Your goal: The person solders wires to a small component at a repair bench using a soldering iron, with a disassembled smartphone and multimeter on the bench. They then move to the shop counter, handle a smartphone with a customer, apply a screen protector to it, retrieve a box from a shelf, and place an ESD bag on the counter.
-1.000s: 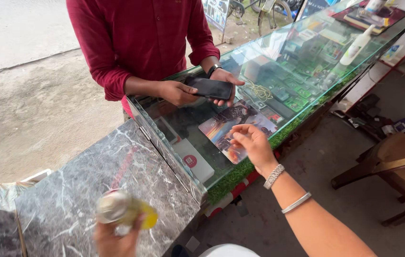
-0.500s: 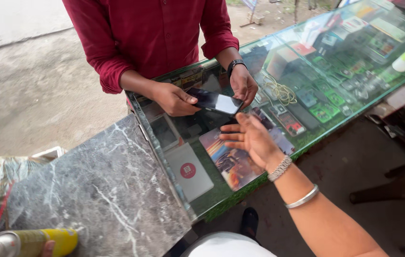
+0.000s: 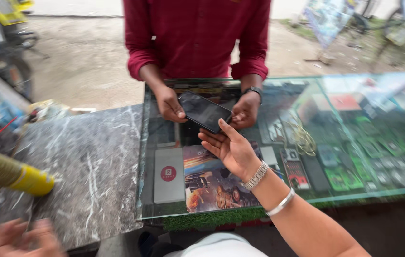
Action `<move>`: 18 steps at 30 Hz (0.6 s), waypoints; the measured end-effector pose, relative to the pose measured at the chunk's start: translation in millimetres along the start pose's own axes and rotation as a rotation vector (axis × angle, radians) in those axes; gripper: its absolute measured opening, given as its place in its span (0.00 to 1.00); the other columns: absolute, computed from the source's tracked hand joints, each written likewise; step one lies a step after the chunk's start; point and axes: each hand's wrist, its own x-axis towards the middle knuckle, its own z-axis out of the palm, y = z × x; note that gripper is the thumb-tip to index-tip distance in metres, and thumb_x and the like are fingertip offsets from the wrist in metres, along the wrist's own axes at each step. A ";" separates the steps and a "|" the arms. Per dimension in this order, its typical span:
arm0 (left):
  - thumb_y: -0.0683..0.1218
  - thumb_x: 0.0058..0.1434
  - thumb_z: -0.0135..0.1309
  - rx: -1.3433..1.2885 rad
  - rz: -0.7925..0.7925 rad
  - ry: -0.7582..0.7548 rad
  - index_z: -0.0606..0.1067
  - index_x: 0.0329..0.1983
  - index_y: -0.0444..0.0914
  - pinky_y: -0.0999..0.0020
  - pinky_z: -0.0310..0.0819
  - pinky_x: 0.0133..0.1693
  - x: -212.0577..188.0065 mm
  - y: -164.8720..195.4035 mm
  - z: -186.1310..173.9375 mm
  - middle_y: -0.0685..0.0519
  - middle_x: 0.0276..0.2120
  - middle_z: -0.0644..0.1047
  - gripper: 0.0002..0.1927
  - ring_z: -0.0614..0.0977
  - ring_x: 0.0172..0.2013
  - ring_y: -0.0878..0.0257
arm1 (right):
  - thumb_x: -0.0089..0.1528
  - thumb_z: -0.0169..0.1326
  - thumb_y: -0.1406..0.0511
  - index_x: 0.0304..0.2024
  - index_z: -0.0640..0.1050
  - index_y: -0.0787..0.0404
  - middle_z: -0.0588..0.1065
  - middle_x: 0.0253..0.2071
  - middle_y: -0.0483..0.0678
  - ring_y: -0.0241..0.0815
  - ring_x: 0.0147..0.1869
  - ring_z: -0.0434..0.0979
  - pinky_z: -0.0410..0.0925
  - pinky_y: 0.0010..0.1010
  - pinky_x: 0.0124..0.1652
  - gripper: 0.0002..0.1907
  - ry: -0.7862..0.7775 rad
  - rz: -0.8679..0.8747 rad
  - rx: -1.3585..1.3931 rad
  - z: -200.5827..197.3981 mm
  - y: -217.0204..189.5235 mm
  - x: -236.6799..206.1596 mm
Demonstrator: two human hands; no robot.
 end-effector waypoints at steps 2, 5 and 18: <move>0.39 0.65 0.61 -0.129 0.006 -0.102 0.65 0.62 0.34 0.65 0.76 0.56 -46.6 34.2 4.6 0.48 0.57 0.69 0.25 0.76 0.55 0.60 | 0.67 0.53 0.57 0.50 0.74 0.63 0.78 0.52 0.57 0.49 0.57 0.80 0.75 0.39 0.53 0.17 -0.047 0.003 -0.025 -1.1 -0.7 -0.8; 0.39 0.63 0.60 -0.211 0.022 -0.244 0.66 0.60 0.36 0.63 0.77 0.54 -88.9 90.0 26.3 0.47 0.58 0.70 0.24 0.77 0.57 0.59 | 0.67 0.53 0.59 0.49 0.73 0.62 0.76 0.56 0.57 0.49 0.60 0.78 0.74 0.39 0.55 0.14 -0.101 -0.003 -0.039 -2.0 1.6 -0.7; 0.38 0.58 0.61 -0.586 0.484 -0.800 0.71 0.53 0.37 0.65 0.76 0.50 -41.9 226.7 146.3 0.46 0.53 0.76 0.20 0.80 0.50 0.54 | 0.58 0.62 0.70 0.45 0.79 0.65 0.79 0.43 0.48 0.37 0.43 0.83 0.77 0.26 0.44 0.12 -0.090 -0.377 -1.261 -4.4 24.6 -43.6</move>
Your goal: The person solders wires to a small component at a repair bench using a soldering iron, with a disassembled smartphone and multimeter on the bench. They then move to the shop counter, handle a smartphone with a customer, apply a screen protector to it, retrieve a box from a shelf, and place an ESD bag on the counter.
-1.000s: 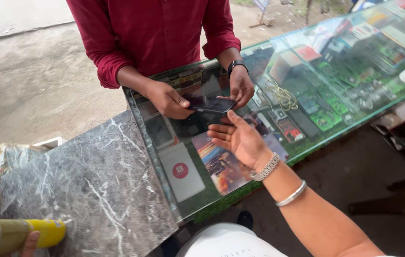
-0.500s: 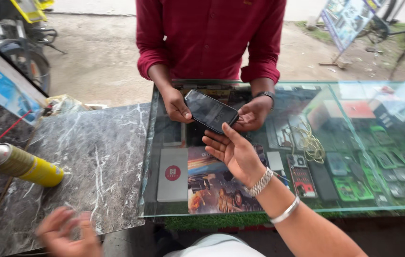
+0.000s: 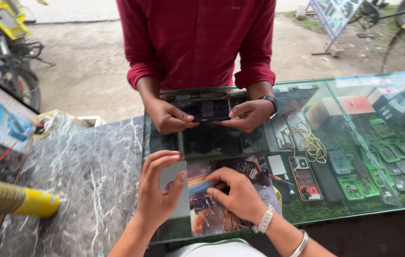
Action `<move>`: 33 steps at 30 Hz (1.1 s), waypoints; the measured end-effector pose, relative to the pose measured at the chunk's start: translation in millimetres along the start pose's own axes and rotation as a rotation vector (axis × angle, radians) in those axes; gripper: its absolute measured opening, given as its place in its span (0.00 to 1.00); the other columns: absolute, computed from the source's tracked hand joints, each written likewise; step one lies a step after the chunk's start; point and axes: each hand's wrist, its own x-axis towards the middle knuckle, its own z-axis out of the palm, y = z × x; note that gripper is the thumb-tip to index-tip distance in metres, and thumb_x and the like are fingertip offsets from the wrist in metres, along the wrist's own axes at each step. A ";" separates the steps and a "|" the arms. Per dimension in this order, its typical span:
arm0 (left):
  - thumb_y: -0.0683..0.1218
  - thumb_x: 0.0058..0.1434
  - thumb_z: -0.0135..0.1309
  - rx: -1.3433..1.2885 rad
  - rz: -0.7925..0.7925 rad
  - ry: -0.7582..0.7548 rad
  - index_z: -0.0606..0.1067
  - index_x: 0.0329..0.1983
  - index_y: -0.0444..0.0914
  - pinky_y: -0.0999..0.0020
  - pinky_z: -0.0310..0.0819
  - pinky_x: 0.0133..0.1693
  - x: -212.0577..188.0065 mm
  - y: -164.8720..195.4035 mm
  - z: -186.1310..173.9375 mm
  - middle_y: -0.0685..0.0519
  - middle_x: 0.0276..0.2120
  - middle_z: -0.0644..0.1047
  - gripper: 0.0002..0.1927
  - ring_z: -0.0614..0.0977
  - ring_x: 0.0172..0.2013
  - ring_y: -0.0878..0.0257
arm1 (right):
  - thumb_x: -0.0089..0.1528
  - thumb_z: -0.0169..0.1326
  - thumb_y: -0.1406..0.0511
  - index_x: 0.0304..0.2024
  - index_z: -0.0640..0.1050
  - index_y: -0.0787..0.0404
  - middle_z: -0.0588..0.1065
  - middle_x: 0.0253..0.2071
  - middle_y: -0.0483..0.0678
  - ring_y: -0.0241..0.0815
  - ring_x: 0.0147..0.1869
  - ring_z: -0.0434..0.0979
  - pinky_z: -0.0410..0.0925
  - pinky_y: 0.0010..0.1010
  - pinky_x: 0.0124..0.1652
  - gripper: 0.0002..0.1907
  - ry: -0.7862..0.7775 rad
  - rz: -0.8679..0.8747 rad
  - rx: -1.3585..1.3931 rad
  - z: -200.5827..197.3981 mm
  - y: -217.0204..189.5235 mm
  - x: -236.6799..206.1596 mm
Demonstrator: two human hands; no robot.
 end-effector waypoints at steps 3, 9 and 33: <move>0.37 0.59 0.61 -0.095 0.022 -0.101 0.72 0.52 0.37 0.66 0.77 0.49 19.4 -13.4 19.2 0.48 0.51 0.77 0.19 0.81 0.48 0.56 | 0.59 0.61 0.70 0.43 0.79 0.65 0.79 0.41 0.47 0.37 0.39 0.83 0.76 0.27 0.40 0.10 0.006 0.021 -0.011 -0.7 -3.0 0.3; 0.36 0.57 0.61 -0.161 -0.057 -0.276 0.74 0.51 0.37 0.66 0.76 0.42 20.1 -36.2 45.3 0.47 0.48 0.77 0.19 0.81 0.44 0.57 | 0.58 0.61 0.71 0.41 0.80 0.65 0.80 0.38 0.47 0.36 0.40 0.85 0.77 0.27 0.40 0.09 0.062 0.062 0.028 -3.7 -4.2 4.8; 0.36 0.58 0.61 -0.228 -0.191 -0.208 0.75 0.50 0.40 0.72 0.74 0.35 9.2 -51.7 45.0 0.55 0.40 0.79 0.17 0.78 0.31 0.67 | 0.59 0.60 0.70 0.41 0.81 0.64 0.80 0.37 0.46 0.35 0.37 0.83 0.75 0.26 0.38 0.07 0.053 0.046 -0.006 -3.7 -4.1 5.7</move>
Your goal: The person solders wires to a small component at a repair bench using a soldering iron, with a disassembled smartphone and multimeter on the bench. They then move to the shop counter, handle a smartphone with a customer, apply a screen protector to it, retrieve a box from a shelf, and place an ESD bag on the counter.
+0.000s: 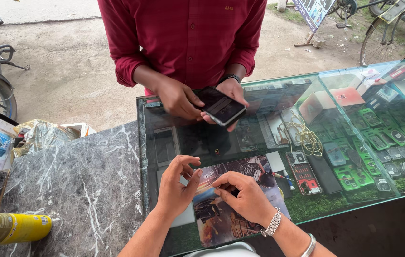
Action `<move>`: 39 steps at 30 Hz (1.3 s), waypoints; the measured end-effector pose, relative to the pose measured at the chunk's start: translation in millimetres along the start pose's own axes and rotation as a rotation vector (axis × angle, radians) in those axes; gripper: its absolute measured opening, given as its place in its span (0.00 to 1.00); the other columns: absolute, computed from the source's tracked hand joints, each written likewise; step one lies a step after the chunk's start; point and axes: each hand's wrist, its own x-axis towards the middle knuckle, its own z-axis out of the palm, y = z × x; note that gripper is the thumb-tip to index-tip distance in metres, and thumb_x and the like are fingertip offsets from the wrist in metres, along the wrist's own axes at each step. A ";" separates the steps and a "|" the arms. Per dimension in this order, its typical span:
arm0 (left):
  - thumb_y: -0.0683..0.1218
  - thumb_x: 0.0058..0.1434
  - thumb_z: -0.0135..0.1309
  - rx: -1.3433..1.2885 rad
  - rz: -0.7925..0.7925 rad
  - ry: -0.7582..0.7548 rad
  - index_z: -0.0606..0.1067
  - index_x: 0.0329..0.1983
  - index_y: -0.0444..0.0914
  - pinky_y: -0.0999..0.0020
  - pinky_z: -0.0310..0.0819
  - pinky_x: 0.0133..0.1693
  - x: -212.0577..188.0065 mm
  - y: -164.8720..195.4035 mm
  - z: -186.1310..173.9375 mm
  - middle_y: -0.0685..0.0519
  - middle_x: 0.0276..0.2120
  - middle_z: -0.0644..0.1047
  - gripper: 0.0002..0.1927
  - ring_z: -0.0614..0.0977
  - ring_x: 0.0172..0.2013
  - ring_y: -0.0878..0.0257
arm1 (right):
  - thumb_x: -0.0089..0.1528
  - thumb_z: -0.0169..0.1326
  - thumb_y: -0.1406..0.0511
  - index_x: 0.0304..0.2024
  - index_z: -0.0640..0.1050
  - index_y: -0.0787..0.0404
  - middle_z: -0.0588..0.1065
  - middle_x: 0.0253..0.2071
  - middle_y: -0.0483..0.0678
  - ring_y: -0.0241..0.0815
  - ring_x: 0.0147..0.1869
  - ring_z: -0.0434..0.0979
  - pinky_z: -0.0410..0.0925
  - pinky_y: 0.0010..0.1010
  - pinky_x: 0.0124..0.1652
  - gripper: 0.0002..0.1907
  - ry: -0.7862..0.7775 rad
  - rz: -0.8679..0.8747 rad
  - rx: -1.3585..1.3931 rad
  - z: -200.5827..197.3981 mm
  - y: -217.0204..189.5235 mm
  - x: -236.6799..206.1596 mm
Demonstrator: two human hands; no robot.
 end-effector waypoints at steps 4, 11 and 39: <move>0.36 0.58 0.61 -0.004 -0.005 0.006 0.74 0.50 0.40 0.72 0.74 0.35 -0.3 0.9 0.6 0.55 0.41 0.79 0.17 0.78 0.31 0.67 | 0.59 0.61 0.70 0.40 0.81 0.64 0.80 0.37 0.46 0.35 0.37 0.84 0.75 0.26 0.38 0.07 0.004 -0.012 -0.019 -0.2 0.2 -0.5; 0.36 0.59 0.61 0.001 0.011 0.007 0.74 0.51 0.40 0.73 0.74 0.35 -1.3 0.9 1.0 0.55 0.42 0.79 0.17 0.78 0.31 0.68 | 0.59 0.61 0.70 0.40 0.81 0.64 0.80 0.37 0.46 0.35 0.37 0.83 0.76 0.26 0.38 0.07 0.005 -0.026 -0.019 -0.7 0.4 -0.6; 0.39 0.56 0.64 0.090 -0.159 0.213 0.68 0.46 0.38 0.74 0.74 0.32 -15.6 33.3 -8.2 0.53 0.41 0.74 0.19 0.77 0.38 0.67 | 0.64 0.52 0.66 0.60 0.66 0.59 0.73 0.56 0.42 0.32 0.54 0.77 0.73 0.26 0.52 0.22 0.621 0.017 0.711 -32.2 32.2 -2.5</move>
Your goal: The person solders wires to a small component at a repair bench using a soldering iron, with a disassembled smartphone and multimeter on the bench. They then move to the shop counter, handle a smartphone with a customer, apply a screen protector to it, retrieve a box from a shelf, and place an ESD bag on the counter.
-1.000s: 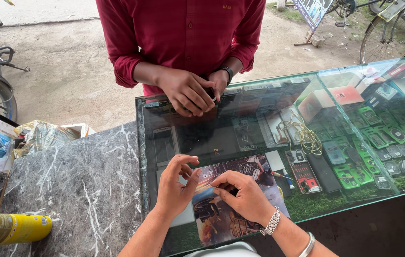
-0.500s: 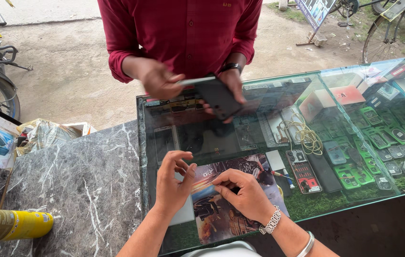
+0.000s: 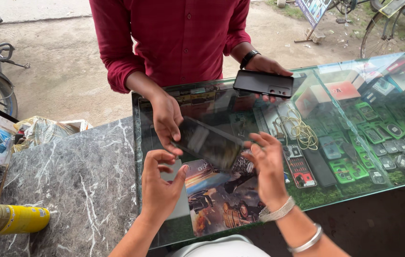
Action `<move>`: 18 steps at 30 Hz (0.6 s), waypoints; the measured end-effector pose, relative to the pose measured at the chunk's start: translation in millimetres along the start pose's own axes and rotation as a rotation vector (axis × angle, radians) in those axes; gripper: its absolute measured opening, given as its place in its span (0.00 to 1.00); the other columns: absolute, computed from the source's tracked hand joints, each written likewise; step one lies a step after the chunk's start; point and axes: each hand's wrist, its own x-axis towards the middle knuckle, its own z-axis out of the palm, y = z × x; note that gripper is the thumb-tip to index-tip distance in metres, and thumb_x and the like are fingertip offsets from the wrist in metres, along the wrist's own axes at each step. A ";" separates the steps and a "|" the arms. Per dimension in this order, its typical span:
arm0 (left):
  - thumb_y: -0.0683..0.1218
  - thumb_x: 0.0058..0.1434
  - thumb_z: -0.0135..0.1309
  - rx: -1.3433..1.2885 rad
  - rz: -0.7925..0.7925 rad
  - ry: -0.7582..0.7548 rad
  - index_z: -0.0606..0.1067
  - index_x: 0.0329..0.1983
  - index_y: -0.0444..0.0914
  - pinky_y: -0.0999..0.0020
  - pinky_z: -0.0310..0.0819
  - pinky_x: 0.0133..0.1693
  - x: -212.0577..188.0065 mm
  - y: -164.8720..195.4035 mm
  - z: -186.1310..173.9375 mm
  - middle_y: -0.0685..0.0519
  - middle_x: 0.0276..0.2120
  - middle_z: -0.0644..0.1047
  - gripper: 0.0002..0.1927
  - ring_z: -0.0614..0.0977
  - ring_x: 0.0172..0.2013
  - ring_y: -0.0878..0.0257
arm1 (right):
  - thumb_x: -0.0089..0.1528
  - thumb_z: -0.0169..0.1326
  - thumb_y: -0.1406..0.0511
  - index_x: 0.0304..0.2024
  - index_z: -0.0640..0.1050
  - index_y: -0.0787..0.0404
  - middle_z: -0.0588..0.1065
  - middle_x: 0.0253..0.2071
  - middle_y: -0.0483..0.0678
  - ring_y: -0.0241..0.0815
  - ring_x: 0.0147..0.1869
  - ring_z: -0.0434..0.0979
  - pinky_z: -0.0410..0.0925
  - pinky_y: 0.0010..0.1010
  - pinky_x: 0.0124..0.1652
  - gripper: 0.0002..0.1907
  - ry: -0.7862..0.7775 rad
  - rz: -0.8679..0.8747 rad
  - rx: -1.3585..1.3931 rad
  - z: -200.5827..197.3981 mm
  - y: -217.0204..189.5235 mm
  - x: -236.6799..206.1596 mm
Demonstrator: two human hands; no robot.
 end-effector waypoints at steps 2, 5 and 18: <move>0.38 0.55 0.64 0.009 0.055 -0.016 0.67 0.47 0.38 0.74 0.74 0.33 2.2 5.1 1.3 0.53 0.41 0.74 0.21 0.77 0.41 0.66 | 0.61 0.53 0.64 0.61 0.67 0.57 0.76 0.52 0.49 0.37 0.49 0.79 0.73 0.28 0.47 0.25 -0.121 0.381 -0.003 3.1 -15.6 12.9; 0.39 0.53 0.66 -0.058 -0.175 -0.073 0.68 0.46 0.41 0.74 0.71 0.27 0.7 8.9 7.3 0.54 0.36 0.74 0.22 0.78 0.34 0.69 | 0.56 0.60 0.69 0.64 0.67 0.59 0.78 0.52 0.51 0.39 0.48 0.81 0.74 0.29 0.47 0.32 -0.377 0.521 -0.206 9.6 -23.5 12.2; 0.41 0.51 0.68 0.071 0.288 0.070 0.68 0.55 0.39 0.68 0.71 0.44 -41.0 20.6 7.4 0.47 0.57 0.69 0.30 0.75 0.50 0.57 | 0.55 0.64 0.74 0.44 0.76 0.50 0.82 0.39 0.43 0.38 0.48 0.82 0.71 0.31 0.50 0.19 -0.417 -0.945 -0.851 -11.8 -48.5 -32.0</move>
